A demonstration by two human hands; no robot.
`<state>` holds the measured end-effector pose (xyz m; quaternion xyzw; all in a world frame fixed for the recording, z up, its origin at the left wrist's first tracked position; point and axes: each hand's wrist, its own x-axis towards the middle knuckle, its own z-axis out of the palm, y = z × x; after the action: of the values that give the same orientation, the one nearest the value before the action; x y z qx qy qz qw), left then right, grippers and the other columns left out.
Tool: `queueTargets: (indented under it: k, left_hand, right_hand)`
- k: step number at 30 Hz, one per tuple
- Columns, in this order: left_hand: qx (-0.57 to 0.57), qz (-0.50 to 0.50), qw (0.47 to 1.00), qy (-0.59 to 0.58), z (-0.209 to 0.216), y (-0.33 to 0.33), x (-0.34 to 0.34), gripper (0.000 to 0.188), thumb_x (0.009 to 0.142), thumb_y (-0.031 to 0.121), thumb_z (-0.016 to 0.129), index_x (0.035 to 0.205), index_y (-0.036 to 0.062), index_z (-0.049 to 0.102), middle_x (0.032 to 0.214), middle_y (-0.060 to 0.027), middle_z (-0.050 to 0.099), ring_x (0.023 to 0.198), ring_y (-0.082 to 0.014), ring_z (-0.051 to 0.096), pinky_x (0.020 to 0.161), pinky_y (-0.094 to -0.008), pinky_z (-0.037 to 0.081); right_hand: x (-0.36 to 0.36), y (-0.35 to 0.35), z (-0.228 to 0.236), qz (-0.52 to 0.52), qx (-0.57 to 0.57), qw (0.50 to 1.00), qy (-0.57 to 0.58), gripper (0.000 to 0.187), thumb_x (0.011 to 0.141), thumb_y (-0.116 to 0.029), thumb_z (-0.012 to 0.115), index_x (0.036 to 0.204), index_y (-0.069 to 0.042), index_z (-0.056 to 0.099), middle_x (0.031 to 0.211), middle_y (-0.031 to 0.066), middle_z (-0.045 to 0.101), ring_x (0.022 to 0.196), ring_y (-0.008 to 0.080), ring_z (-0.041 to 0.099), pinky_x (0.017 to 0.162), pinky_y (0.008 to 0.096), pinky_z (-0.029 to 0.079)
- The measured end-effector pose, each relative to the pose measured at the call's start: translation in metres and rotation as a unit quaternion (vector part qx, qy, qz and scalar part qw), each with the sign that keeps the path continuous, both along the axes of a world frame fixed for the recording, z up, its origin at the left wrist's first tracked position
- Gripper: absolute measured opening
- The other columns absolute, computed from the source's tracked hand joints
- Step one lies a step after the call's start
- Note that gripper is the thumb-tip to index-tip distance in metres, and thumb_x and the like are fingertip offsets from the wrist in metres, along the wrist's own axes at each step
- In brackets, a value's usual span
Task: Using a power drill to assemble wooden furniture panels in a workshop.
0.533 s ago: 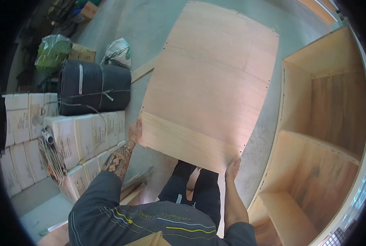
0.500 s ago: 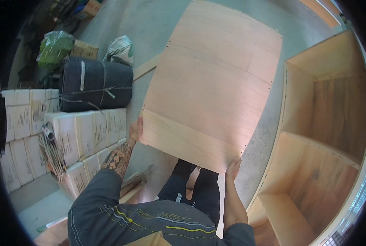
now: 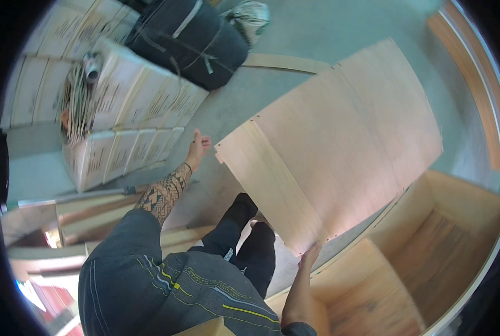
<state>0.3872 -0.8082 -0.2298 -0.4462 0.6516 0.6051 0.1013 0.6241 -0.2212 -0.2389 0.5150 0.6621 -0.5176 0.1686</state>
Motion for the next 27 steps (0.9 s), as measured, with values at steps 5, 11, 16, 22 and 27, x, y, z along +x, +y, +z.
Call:
queueTargets:
  k: [5, 11, 16, 22, 27]
  left_hand:
    - [0.0, 0.218, 0.976, -0.03, -0.001, 0.055, 0.086, 0.08, 0.104, 0.071, 0.034, 0.117, -0.001, 0.068, 0.099, -0.0072, 0.068, 0.094, -0.0161, 0.065, 0.086, -0.0327, 0.052]
    - [0.231, 0.194, 0.953, 0.01, 0.02, 0.174, 0.089, 0.079, 0.1, 0.077, 0.035, 0.117, 0.0064, 0.067, 0.101, -0.0097, 0.066, 0.099, -0.0226, 0.063, 0.083, -0.0409, 0.053]
    - [0.148, 0.203, 0.968, 0.015, 0.033, 0.197, 0.066, 0.081, 0.104, 0.069, 0.036, 0.139, -0.0015, 0.056, 0.118, -0.0249, 0.066, 0.118, -0.0366, 0.061, 0.099, -0.0434, 0.049]
    - [-0.042, 0.318, 0.946, 0.041, -0.005, 0.211, 0.065, 0.06, 0.108, 0.055, 0.042, 0.104, -0.002, 0.058, 0.094, -0.0322, 0.065, 0.087, -0.0526, 0.059, 0.079, -0.0514, 0.048]
    - [0.026, 0.253, 0.966, 0.051, 0.004, 0.21, 0.058, 0.056, 0.109, 0.053, 0.041, 0.104, -0.0001, 0.056, 0.074, -0.0318, 0.055, 0.075, -0.0551, 0.057, 0.065, -0.0582, 0.043]
  right_hand:
    - [-0.047, -0.003, 0.017, 0.085, 0.172, 0.974, -0.12, 0.089, 0.102, -0.056, 0.051, 0.16, 0.003, 0.018, 0.153, 0.0283, 0.039, 0.125, 0.0416, 0.057, 0.09, 0.0569, 0.055]
    - [-0.168, -0.082, 0.054, 0.435, 0.436, 0.776, 0.139, 0.091, 0.097, -0.04, 0.067, 0.161, -0.001, 0.015, 0.156, 0.0373, 0.021, 0.147, 0.0504, 0.018, 0.116, 0.0613, 0.025]
    - [-0.301, -0.255, 0.101, 0.653, 0.366, 0.59, 0.303, 0.083, 0.098, -0.032, 0.067, 0.16, 0.0, 0.023, 0.16, 0.0348, 0.023, 0.15, 0.0497, 0.015, 0.116, 0.0641, 0.02]
    - [-0.36, -0.444, 0.098, 0.825, 0.284, 0.371, 0.318, 0.064, 0.099, -0.052, 0.057, 0.151, -0.015, 0.048, 0.152, 0.0204, 0.049, 0.148, 0.0432, 0.032, 0.121, 0.0682, 0.012]
    - [-0.362, -0.484, 0.058, 0.892, 0.246, 0.37, 0.088, 0.066, 0.104, -0.066, 0.034, 0.132, -0.017, 0.068, 0.14, 0.0121, 0.064, 0.138, 0.039, 0.05, 0.12, 0.069, 0.014]
